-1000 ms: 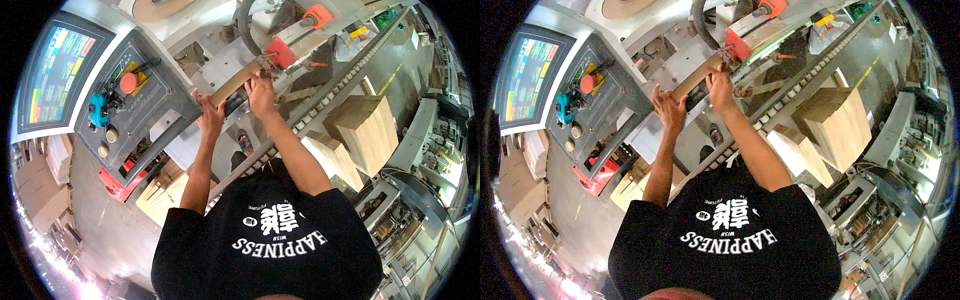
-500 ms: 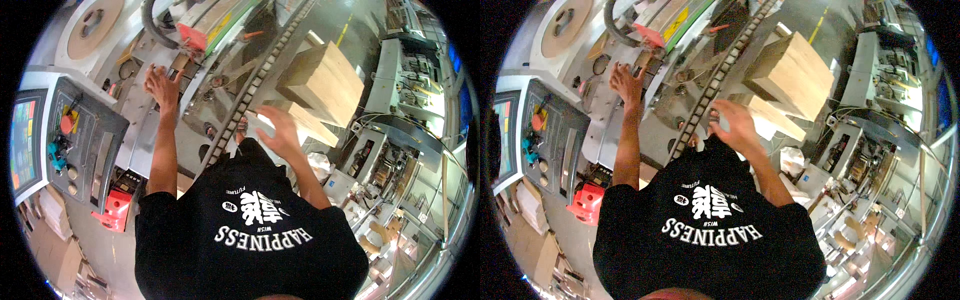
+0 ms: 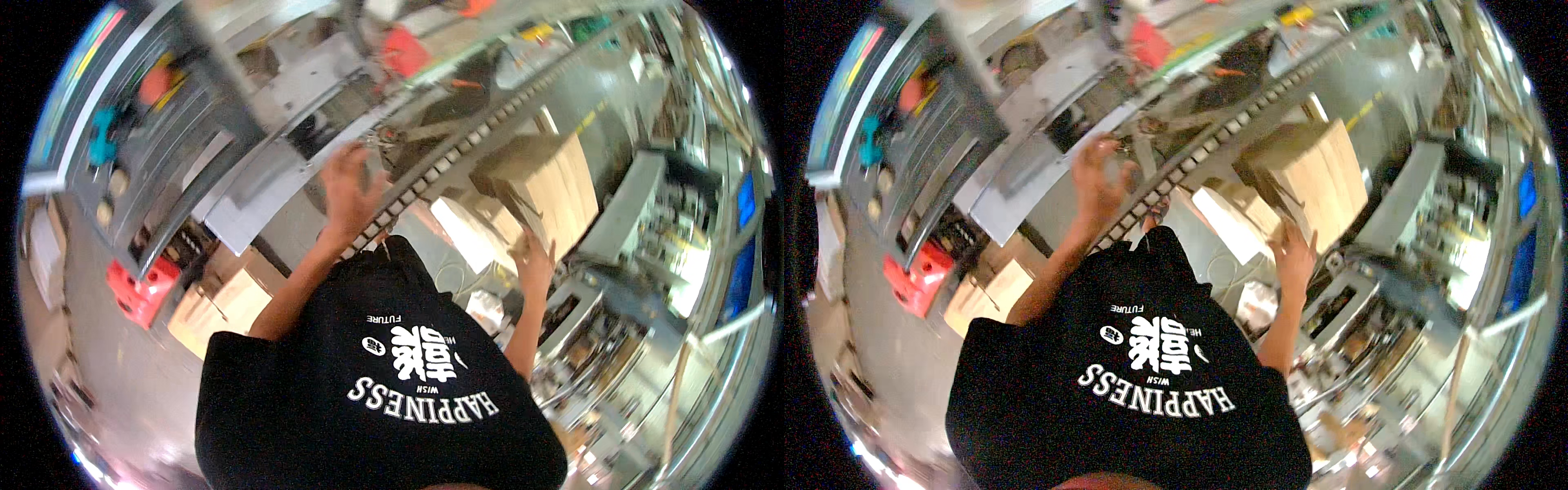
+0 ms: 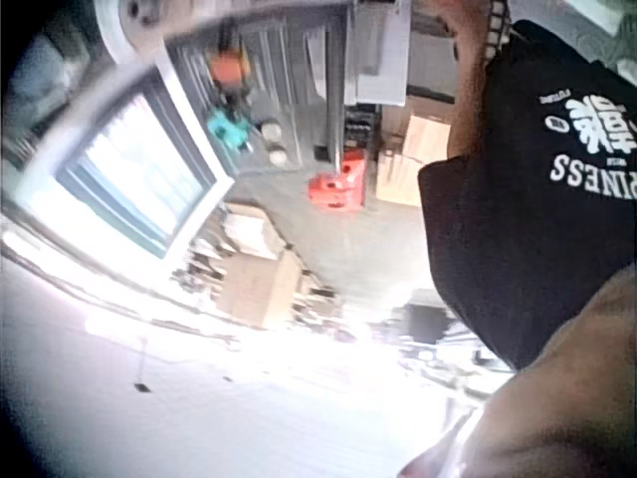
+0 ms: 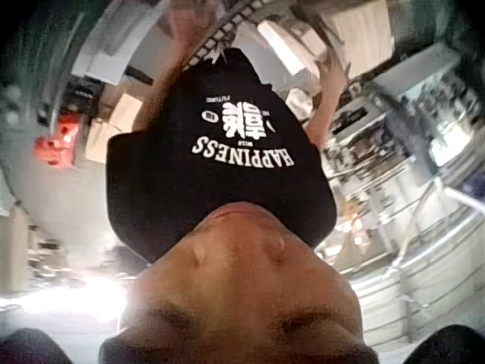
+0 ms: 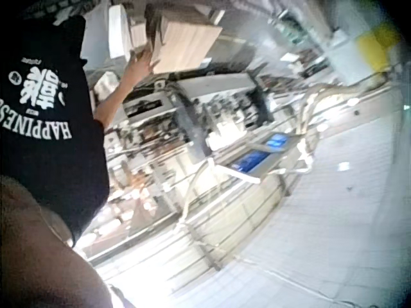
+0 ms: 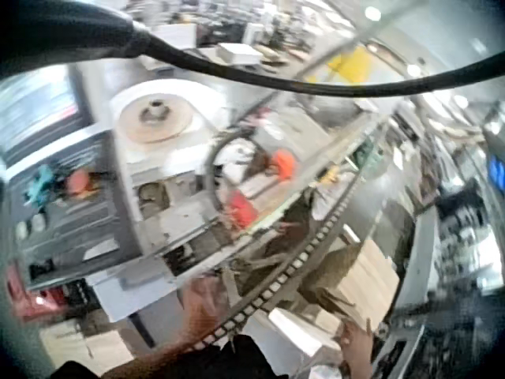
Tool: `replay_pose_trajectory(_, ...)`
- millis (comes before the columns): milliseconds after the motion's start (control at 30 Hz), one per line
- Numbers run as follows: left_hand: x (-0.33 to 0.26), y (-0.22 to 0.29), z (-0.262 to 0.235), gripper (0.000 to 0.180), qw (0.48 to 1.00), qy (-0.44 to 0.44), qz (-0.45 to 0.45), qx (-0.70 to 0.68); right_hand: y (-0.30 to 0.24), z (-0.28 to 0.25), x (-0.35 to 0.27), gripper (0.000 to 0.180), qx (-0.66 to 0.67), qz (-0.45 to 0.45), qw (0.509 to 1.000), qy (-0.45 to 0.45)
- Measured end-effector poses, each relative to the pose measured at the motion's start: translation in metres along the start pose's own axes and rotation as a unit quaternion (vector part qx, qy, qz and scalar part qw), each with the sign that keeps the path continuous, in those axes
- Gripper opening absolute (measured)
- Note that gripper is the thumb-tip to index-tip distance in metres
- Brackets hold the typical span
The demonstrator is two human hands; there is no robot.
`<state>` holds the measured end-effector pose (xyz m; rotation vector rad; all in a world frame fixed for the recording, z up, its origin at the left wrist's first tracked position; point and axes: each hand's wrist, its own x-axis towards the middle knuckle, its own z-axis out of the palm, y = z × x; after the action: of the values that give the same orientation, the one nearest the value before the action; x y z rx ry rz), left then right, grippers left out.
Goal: The person repeatedly picks up thin wooden planks from a stack and feeds them one at a time into a machine with a conveyor belt. The planks are guided through the machine and then placed into a collection area.
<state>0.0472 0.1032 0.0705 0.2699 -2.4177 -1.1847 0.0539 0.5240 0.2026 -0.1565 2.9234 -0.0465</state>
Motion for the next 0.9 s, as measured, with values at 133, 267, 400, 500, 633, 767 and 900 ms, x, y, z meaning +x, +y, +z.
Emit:
replay_pose_trajectory(133,-0.008,0.092,-0.029,0.062,0.966,-0.121,0.195,-0.119,-0.07,-0.036,0.023,0.062,-0.048,-0.071,0.995,0.04)
replay_pose_trajectory(267,-0.015,0.102,-0.034,0.074,0.956,-0.2,0.202,0.069,-0.175,-0.03,0.066,0.058,0.005,-0.229,0.973,0.036)
replay_pose_trajectory(400,-0.003,0.007,-0.041,0.063,0.977,-0.167,0.107,0.08,-0.26,0.001,0.119,0.059,0.052,-0.379,0.923,0.047)
replay_pose_trajectory(500,-0.004,-0.06,-0.074,0.053,0.992,-0.102,0.031,0.071,-0.315,0.016,0.129,0.064,0.093,-0.386,0.907,0.143)
replay_pose_trajectory(633,-0.009,-0.125,-0.106,0.056,0.983,-0.015,0.047,0.179,-0.34,0.069,0.139,0.067,0.381,-0.18,0.906,-0.026)
replay_pose_trajectory(767,-0.026,-0.172,-0.111,0.049,0.97,-0.007,-0.052,0.239,-0.363,0.154,0.155,0.059,0.719,-0.032,0.64,-0.268)
replay_pose_trajectory(900,-0.032,-0.176,-0.096,0.049,0.945,-0.007,-0.13,0.302,-0.389,0.191,0.153,0.054,0.806,-0.006,0.505,-0.308)
